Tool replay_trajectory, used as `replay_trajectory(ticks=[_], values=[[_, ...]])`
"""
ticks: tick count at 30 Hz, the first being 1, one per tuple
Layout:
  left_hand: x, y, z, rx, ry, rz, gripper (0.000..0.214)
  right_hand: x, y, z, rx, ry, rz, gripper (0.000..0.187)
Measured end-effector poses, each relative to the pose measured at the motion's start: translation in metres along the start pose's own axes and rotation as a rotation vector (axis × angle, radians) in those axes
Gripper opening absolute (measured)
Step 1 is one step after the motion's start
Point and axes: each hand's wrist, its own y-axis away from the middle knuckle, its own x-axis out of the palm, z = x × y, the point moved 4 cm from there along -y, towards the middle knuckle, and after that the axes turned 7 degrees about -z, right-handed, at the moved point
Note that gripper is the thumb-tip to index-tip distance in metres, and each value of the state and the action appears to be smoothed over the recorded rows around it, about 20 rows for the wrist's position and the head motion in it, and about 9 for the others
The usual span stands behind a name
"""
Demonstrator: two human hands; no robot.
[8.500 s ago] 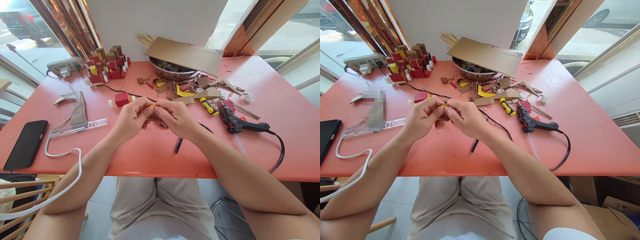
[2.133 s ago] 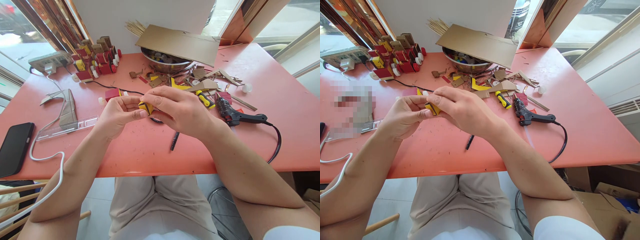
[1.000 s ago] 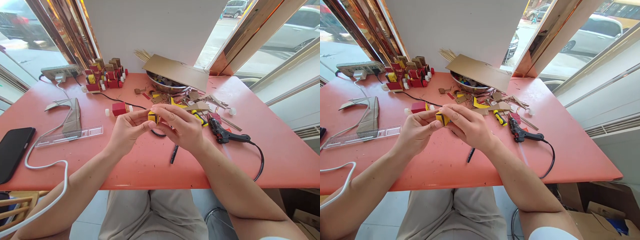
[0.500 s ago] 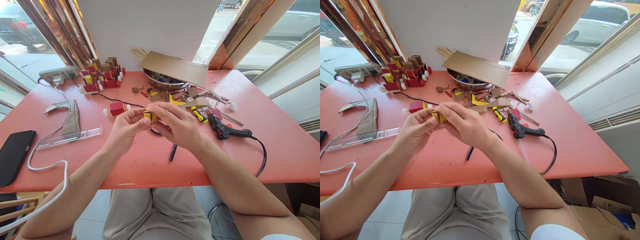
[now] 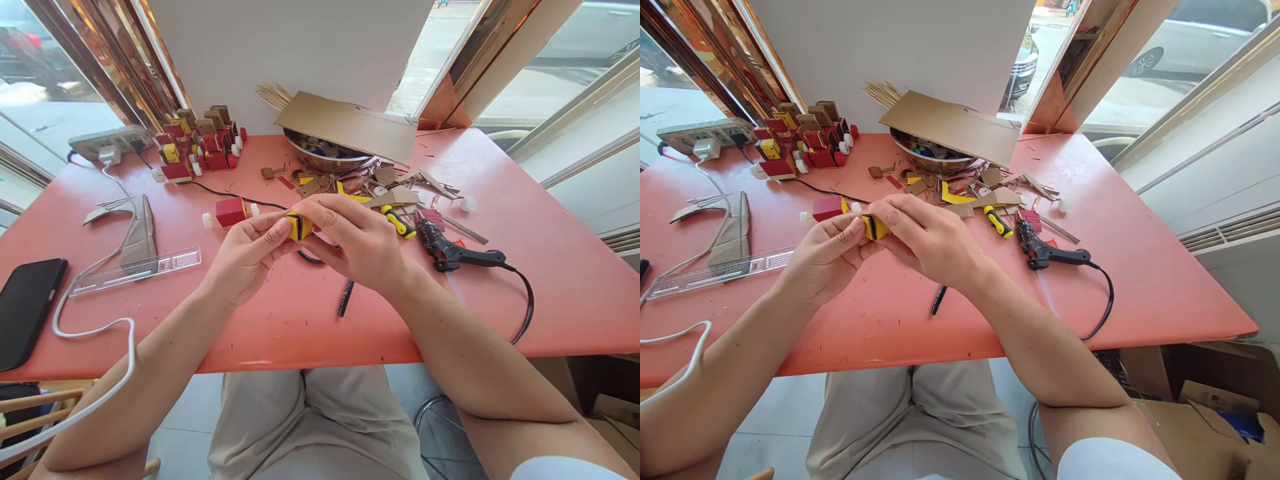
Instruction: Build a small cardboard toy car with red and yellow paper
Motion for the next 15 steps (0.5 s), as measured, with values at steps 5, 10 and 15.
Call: replay_trajectory(ticks=[5,10,15], values=[[-0.0016,-0.0016,-0.0018,0.013,-0.068,0.049,0.042,-0.0015,0.0017,-0.0016,0.005,-0.007,0.01,0.033],[-0.0041,-0.0032,-0.0002,0.01,-0.102,0.055,0.045,-0.0006,0.0042,-0.0055,0.031,-0.001,0.093,0.035],[-0.0006,-0.0017,-0.0059,0.029,-0.113,0.079,0.043,-0.0011,0.004,-0.0073,0.027,-0.038,0.086,0.036]])
